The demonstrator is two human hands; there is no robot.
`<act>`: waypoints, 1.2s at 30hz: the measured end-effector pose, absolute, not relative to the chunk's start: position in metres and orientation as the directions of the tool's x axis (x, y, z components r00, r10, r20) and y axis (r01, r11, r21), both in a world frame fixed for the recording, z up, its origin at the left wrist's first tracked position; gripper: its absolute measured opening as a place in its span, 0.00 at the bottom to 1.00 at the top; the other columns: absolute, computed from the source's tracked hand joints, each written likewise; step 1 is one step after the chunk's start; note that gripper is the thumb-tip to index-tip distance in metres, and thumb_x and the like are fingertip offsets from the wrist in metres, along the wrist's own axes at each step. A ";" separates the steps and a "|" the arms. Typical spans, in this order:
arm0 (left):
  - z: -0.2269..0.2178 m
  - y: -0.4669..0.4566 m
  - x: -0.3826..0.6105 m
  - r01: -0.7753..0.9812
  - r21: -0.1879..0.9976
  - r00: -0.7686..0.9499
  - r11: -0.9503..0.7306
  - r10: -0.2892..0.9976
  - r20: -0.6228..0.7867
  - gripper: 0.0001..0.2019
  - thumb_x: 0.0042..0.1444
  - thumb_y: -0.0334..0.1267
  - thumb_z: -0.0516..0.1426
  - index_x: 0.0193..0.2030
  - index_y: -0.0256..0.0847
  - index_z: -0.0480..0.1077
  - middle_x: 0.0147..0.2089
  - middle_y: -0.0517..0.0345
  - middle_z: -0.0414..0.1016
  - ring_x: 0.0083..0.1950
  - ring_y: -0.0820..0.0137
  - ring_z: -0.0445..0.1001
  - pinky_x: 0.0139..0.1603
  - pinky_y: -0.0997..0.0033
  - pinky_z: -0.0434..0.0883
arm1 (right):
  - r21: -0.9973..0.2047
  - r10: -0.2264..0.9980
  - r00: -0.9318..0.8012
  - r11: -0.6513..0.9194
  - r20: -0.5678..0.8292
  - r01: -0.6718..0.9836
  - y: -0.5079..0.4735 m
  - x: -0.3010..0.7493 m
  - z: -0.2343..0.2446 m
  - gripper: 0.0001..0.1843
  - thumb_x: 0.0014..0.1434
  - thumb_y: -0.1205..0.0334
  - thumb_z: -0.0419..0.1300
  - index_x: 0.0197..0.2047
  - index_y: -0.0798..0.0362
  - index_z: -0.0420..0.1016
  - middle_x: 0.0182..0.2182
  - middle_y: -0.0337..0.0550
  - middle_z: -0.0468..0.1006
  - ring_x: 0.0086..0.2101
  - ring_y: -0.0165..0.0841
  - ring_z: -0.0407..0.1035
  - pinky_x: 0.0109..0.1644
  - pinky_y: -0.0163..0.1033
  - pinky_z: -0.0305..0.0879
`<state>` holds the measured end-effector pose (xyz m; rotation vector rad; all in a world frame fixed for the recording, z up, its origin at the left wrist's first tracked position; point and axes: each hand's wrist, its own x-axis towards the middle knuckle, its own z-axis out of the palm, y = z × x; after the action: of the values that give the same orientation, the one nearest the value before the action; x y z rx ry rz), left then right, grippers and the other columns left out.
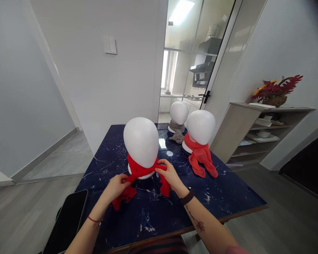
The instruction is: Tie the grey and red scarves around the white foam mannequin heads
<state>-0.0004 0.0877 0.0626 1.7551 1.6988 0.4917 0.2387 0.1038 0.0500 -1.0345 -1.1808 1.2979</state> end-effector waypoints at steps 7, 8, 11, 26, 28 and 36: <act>0.047 0.074 0.053 -0.022 0.943 0.188 0.331 0.928 -0.321 0.18 0.45 0.51 0.61 0.31 0.35 0.71 0.24 0.59 0.72 0.25 0.75 0.66 0.27 0.74 0.61 | -0.984 0.973 -0.229 0.000 0.041 -0.178 0.041 0.198 0.034 0.11 0.54 0.57 0.61 0.40 0.50 0.67 0.37 0.39 0.75 0.36 0.35 0.71 0.44 0.41 0.68; 0.045 0.074 0.055 -0.037 0.943 0.173 0.331 0.932 -0.320 0.19 0.45 0.51 0.61 0.31 0.34 0.71 0.25 0.58 0.73 0.26 0.74 0.67 0.28 0.74 0.62 | -0.994 0.966 -0.241 0.072 0.089 -0.080 0.033 0.195 0.032 0.11 0.55 0.60 0.59 0.42 0.50 0.69 0.39 0.41 0.75 0.40 0.36 0.71 0.48 0.43 0.67; 0.037 0.073 0.056 0.039 0.965 0.173 0.259 0.950 -0.261 0.19 0.45 0.51 0.61 0.31 0.34 0.72 0.29 0.55 0.76 0.29 0.71 0.70 0.31 0.72 0.64 | -0.947 0.930 -0.310 0.264 0.199 0.185 0.015 0.197 0.031 0.18 0.56 0.67 0.56 0.50 0.50 0.70 0.49 0.44 0.73 0.49 0.38 0.67 0.57 0.45 0.60; 0.055 0.128 -0.004 0.959 0.280 -0.076 0.037 0.989 0.129 0.16 0.58 0.32 0.46 0.48 0.30 0.69 0.42 0.35 0.76 0.44 0.54 0.76 0.40 0.62 0.68 | -0.642 0.942 -0.075 0.280 0.328 0.714 0.159 0.261 0.017 0.17 0.61 0.70 0.48 0.49 0.58 0.74 0.45 0.53 0.76 0.46 0.36 0.70 0.52 0.42 0.64; 0.046 0.137 0.001 0.945 0.327 -0.109 0.028 0.966 0.233 0.19 0.59 0.31 0.44 0.54 0.29 0.64 0.46 0.35 0.75 0.46 0.56 0.75 0.42 0.62 0.68 | -0.604 0.942 -0.062 0.261 0.330 0.753 0.166 0.252 0.007 0.17 0.63 0.69 0.47 0.49 0.57 0.73 0.45 0.52 0.76 0.46 0.36 0.69 0.52 0.41 0.64; 0.003 0.134 0.020 0.906 0.335 0.096 -0.257 0.898 0.429 0.18 0.61 0.30 0.40 0.37 0.35 0.70 0.34 0.45 0.72 0.34 0.62 0.70 0.34 0.63 0.67 | -0.481 0.938 -0.074 0.240 0.339 0.843 0.149 0.231 0.000 0.17 0.65 0.66 0.45 0.48 0.57 0.73 0.46 0.53 0.73 0.45 0.39 0.66 0.53 0.42 0.60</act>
<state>0.0198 0.1341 0.0026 2.3363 1.9240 0.8964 0.2309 0.1495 -0.0004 -1.6233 -1.9344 0.2111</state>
